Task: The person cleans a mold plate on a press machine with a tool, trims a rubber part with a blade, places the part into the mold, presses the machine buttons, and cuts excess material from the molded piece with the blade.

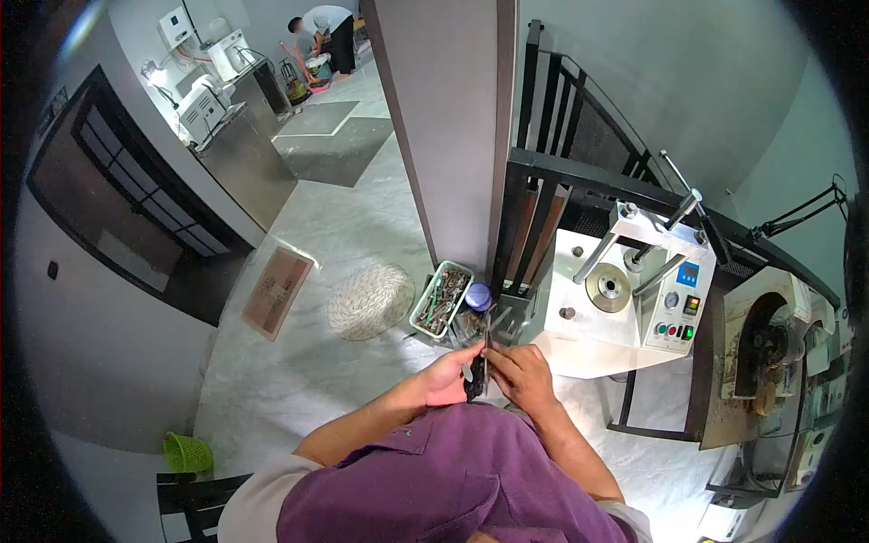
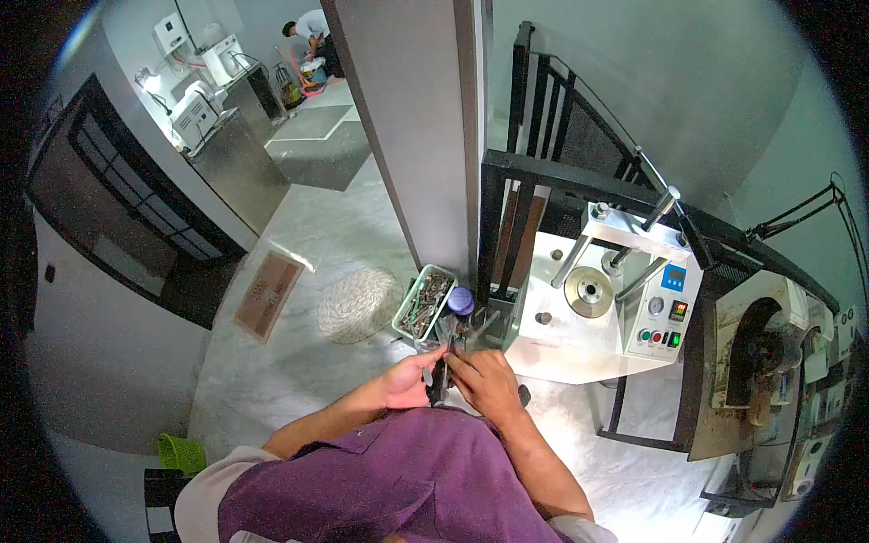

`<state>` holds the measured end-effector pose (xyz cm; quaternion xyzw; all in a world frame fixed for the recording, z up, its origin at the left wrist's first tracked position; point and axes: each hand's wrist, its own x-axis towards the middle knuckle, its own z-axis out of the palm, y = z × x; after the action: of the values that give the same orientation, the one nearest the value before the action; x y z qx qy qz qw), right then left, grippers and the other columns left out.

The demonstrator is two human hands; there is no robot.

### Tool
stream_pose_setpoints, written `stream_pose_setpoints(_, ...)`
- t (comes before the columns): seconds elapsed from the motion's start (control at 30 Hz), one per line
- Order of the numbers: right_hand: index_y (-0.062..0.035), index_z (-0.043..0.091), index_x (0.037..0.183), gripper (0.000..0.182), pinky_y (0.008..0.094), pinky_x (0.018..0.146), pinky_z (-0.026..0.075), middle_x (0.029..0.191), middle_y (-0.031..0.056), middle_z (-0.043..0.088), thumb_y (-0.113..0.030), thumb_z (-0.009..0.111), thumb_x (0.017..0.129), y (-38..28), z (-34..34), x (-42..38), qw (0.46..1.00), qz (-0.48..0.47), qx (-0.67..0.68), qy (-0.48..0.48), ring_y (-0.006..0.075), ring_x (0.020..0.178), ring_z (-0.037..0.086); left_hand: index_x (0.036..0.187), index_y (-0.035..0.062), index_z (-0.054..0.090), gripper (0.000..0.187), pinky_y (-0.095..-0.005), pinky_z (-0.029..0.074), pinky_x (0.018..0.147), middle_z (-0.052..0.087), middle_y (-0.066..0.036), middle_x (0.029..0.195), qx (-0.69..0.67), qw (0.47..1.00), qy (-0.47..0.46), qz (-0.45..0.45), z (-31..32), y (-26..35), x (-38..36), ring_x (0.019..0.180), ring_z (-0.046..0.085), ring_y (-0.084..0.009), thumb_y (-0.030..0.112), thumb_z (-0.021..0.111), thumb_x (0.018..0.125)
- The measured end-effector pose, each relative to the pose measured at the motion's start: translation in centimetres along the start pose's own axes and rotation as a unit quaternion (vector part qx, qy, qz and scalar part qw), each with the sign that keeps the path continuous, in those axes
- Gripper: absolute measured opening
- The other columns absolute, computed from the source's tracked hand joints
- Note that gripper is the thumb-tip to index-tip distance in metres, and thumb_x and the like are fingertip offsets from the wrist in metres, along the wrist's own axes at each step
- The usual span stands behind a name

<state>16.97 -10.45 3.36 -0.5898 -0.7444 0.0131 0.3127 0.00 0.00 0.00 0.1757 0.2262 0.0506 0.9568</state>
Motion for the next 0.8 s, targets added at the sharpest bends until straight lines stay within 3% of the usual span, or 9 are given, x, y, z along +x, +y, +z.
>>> stream_pose_setpoints(0.07,-0.0116,0.064,0.115,0.029,0.0336,0.081,0.049,0.095,0.0094,0.068,-0.011,0.07,0.086,0.1,-0.5,-0.4,0.994,0.051,0.067,0.067,0.0204,0.082,0.064,0.124,0.008,0.054,0.046,-0.0325,0.049,0.072,0.061,-0.002,0.104,0.013,0.999,-0.01,-0.035,-0.3,-0.3,0.4,0.088,0.059,-0.0149,0.047,0.043,0.101)
stream_pose_setpoints(0.1,-0.0116,0.064,0.115,0.029,0.0336,0.081,0.049,0.095,0.0094,0.068,-0.011,0.07,0.086,-0.6,0.3,-1.4,0.993,0.063,0.074,0.06,0.0204,0.082,0.064,0.124,0.008,0.054,0.046,-0.0325,0.049,0.072,0.061,-0.002,0.104,0.005,0.999,-0.002,-0.045,-0.1,-0.8,-0.8,0.088,0.059,-0.0149,0.047,0.043,0.101)
stream_pose_setpoints(0.17,-0.0063,0.062,0.111,0.021,0.03,0.074,0.047,0.086,0.009,0.065,-0.005,0.063,0.089,0.5,1.4,-2.6,0.917,0.282,0.193,0.207,0.0168,0.079,0.062,0.121,0.0072,0.055,0.046,-0.0309,0.049,0.072,0.059,-0.002,0.1,0.01,0.998,-0.04,-0.044,1.0,-0.2,-1.2,0.088,0.057,-0.0133,0.046,0.041,0.101)
stream_pose_setpoints(0.27,-0.0012,0.049,0.104,0.01,0.0259,0.07,0.045,0.08,0.0075,0.059,-0.005,0.051,0.096,2.1,-0.1,-3.0,0.77,0.346,0.405,0.351,0.014,0.074,0.058,0.121,0.0044,0.052,0.048,-0.0305,0.046,0.067,0.056,-0.003,0.097,-0.017,0.999,-0.031,-0.04,0.4,-0.1,-1.3,0.082,0.054,-0.016,0.047,0.04,0.102)
stream_pose_setpoints(0.37,-0.0025,0.049,0.098,0.013,0.0256,0.064,0.044,0.075,0.0046,0.055,-0.011,0.058,0.096,4.5,-2.3,-5.4,0.726,0.398,0.408,0.385,0.0115,0.066,0.052,0.119,0.0012,0.051,0.049,-0.0312,0.042,0.061,0.053,-0.005,0.092,-0.049,0.999,-0.012,-0.015,-1.0,-0.4,-0.3,0.076,0.05,-0.0181,0.046,0.041,0.101)
stream_pose_setpoints(0.43,-0.0018,0.05,0.099,0.014,0.026,0.063,0.044,0.072,0.004,0.054,-0.013,0.058,0.096,6.0,-3.6,-7.1,0.738,0.402,0.376,0.39,0.0113,0.066,0.051,0.116,0.001,0.052,0.048,-0.0311,0.042,0.06,0.053,-0.004,0.09,-0.068,0.997,0.038,-0.015,-2.2,-0.7,0.8,0.075,0.05,-0.0177,0.045,0.042,0.101)
stream_pose_setpoints(0.53,0.0028,0.058,0.108,0.021,0.0251,0.069,0.046,0.083,0.0082,0.064,-0.014,0.059,0.096,8.4,-6.0,-9.3,0.758,0.459,0.305,0.348,0.012,0.075,0.058,0.105,0.0033,0.054,0.03,-0.0283,0.042,0.056,0.055,-0.003,0.08,-0.094,0.98,0.172,-0.001,-3.1,-0.5,2.7,0.063,0.049,-0.0159,0.031,0.048,0.095)
stream_pose_setpoints(0.6,0.0037,0.062,0.111,0.025,0.024,0.073,0.047,0.09,0.0088,0.068,-0.015,0.061,0.095,11.3,-7.4,-10.2,0.787,0.47,0.265,0.301,0.0122,0.082,0.062,0.1,0.0045,0.057,0.036,-0.028,0.042,0.053,0.056,-0.003,0.075,-0.09,0.966,0.242,0.021,-3.6,-0.3,3.8,0.06,0.049,-0.0152,0.039,0.048,0.097)
stream_pose_setpoints(0.8,0.0033,0.063,0.111,0.026,0.0261,0.07,0.051,0.092,0.0098,0.07,-0.017,0.062,0.095,17.7,-10.6,-10.3,0.782,0.49,0.295,0.247,0.0154,0.086,0.068,0.106,0.0045,0.057,0.045,-0.0292,0.039,0.056,0.053,-0.001,0.08,-0.061,0.96,0.265,0.069,-5.8,-1.6,5.7,0.065,0.048,-0.0151,0.044,0.035,0.103)
